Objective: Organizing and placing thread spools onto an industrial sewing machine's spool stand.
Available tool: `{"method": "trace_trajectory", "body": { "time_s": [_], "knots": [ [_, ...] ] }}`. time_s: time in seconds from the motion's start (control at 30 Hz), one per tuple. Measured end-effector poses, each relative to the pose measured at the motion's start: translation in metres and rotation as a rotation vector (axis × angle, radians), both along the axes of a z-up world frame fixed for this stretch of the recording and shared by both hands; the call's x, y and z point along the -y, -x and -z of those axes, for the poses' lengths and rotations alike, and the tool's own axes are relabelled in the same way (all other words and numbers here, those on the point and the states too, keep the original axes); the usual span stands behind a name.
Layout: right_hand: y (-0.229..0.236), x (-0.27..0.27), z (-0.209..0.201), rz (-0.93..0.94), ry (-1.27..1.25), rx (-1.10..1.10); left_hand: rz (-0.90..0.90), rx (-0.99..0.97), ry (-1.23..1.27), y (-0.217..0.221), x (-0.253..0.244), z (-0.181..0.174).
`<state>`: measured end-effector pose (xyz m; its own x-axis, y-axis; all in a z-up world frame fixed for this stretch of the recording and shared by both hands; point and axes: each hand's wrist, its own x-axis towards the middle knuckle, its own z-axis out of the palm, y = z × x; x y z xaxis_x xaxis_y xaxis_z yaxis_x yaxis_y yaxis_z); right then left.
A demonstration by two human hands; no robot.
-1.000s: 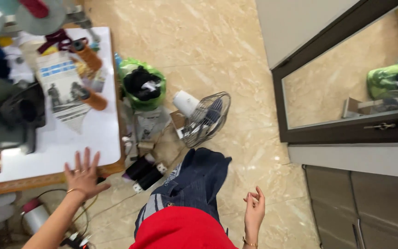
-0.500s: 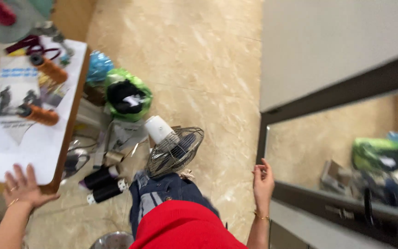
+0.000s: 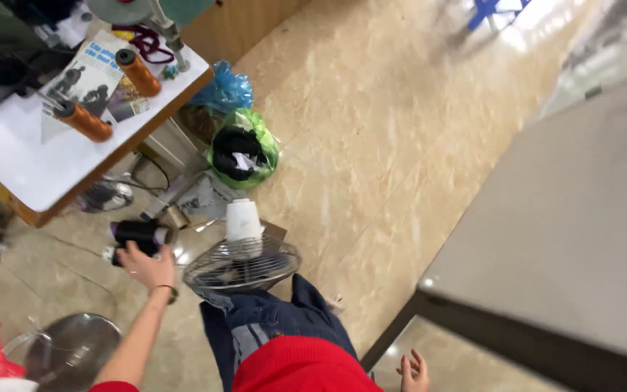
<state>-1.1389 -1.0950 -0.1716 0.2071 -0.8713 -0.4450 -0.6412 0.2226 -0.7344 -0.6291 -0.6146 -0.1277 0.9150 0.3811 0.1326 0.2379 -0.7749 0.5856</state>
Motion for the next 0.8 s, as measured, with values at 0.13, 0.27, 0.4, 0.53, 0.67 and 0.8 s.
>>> {"method": "trace_trajectory", "body": {
  "time_s": [0.13, 0.27, 0.4, 0.53, 0.67, 0.8],
  "knots": [
    [-0.016, 0.129, -0.011, -0.179, 0.077, -0.062, 0.066, -0.098, 0.066, 0.081, 0.106, 0.005],
    [-0.119, 0.245, -0.036, -0.487, 0.221, -0.168, 0.079, -0.444, 0.325, 0.118, 0.181, -0.028],
    [-0.284, 0.265, -0.108, -0.628, 0.217, -0.086, 0.050, -0.410, 0.322, 0.113, 0.223, -0.035],
    [-0.435, 0.253, -0.165, -0.801, 0.094, -0.006, 0.006, -0.399, 0.466, 0.060, 0.276, -0.043],
    [-0.556, 0.252, -0.179, -0.900, 0.019, 0.021, 0.009, -0.283, 0.440, -0.034, 0.326, -0.041],
    [-0.649, 0.275, -0.179, -0.979, 0.041, 0.021, 0.026, -0.166, 0.439, -0.134, 0.366, -0.070]
  ]
}}
